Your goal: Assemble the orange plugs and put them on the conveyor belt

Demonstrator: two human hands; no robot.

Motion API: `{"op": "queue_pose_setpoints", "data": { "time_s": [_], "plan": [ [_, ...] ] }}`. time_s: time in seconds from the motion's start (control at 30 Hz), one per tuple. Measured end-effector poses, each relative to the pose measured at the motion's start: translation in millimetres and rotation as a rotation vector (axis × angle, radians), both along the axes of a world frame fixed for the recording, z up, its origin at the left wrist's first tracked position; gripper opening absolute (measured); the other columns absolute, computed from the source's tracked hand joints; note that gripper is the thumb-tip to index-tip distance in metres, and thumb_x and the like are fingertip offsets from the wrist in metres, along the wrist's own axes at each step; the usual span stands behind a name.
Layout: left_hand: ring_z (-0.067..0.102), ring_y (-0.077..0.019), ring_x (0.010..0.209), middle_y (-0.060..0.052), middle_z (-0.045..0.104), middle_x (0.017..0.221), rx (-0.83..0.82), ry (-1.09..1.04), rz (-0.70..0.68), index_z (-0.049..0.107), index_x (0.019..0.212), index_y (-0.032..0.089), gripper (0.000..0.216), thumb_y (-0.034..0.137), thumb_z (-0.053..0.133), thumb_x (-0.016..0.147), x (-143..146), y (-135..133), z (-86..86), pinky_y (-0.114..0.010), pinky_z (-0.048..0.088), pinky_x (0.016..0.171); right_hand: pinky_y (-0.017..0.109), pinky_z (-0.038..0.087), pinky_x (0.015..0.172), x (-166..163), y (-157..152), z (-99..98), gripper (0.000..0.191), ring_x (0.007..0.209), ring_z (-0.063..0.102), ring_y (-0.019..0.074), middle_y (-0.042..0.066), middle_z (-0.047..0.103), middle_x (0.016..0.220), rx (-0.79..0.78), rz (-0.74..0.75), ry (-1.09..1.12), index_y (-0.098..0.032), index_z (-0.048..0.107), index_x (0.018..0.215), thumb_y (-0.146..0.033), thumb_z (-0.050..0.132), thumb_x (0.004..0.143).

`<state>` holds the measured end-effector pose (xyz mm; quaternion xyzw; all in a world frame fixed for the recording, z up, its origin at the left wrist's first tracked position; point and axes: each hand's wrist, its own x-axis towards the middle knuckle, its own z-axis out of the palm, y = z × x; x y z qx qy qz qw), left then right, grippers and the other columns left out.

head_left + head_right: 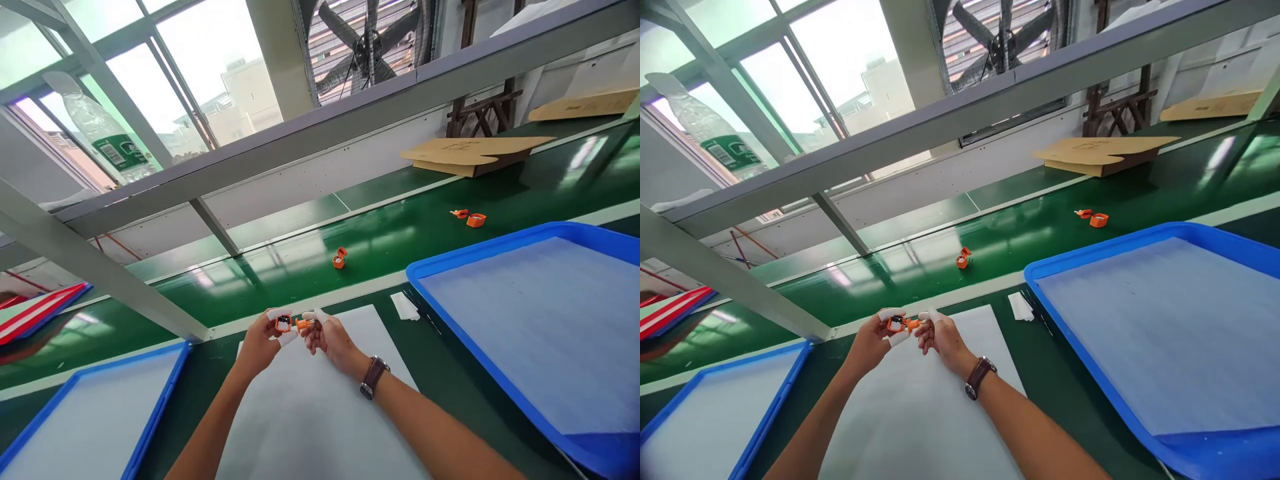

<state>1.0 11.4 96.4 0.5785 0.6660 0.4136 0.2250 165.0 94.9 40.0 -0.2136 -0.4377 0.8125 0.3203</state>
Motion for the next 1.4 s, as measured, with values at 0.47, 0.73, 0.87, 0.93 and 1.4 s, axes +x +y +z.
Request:
{"op": "queue_pose_setpoints", "data": {
  "time_s": [0.47,0.73,0.87,0.93,1.4],
  "plan": [
    [0.068,-0.0246,0.099,-0.011,0.069,0.117,-0.103,-0.466,-0.006,0.064,0.126,0.022,0.047,0.035,0.072,0.082,-0.4,-72.8,-40.2,-0.037,0.058,0.083,0.035,0.056,0.075,5.7,-40.6,-5.3,0.024,0.083,0.062,0.0177,0.007,0.066,0.103,0.965,-0.153,-0.122,-0.025,0.066,0.114,-0.026,0.06,0.091],
    [0.058,-0.0137,0.074,-0.004,0.063,0.094,0.077,-0.148,0.13,0.072,0.098,0.023,0.017,0.02,0.065,0.083,4.8,-76.5,-41.3,-0.029,0.054,0.07,0.036,0.057,0.076,4.2,-49.5,-9.9,0.027,0.083,0.063,0.0191,0.007,0.065,0.101,0.917,-0.076,-0.179,-0.024,0.063,0.118,-0.025,0.063,0.091],
    [0.064,-0.0165,0.09,-0.004,0.063,0.101,0.103,-0.326,0.188,0.071,0.098,0.024,0.015,0.024,0.065,0.084,11.3,-74.4,-47.2,-0.03,0.058,0.08,0.033,0.058,0.066,-1.5,-49.2,-8.3,0.021,0.072,0.065,0.0169,0.006,0.068,0.097,0.623,0.012,-0.227,-0.021,0.067,0.104,-0.033,0.068,0.087],
    [0.066,-0.0186,0.1,-0.005,0.066,0.109,0.058,-0.432,0.161,0.07,0.105,0.024,0.021,0.027,0.067,0.084,12.2,-72.9,-47.4,-0.034,0.058,0.089,0.032,0.057,0.063,-3.2,-47.4,-7.1,0.024,0.068,0.065,0.0169,0.006,0.07,0.093,0.532,-0.036,-0.265,-0.02,0.067,0.103,-0.035,0.07,0.085],
    [0.065,-0.0204,0.112,-0.006,0.058,0.133,0.075,-0.229,0.026,0.062,0.127,0.028,0.041,0.023,0.065,0.087,11.8,-75.9,-50.8,-0.039,0.06,0.096,0.033,0.057,0.073,-1.0,-44.8,-10.4,0.016,0.083,0.066,0.0186,0.007,0.068,0.099,0.755,-0.145,-0.333,-0.021,0.067,0.104,-0.025,0.062,0.089]
  ]
}}
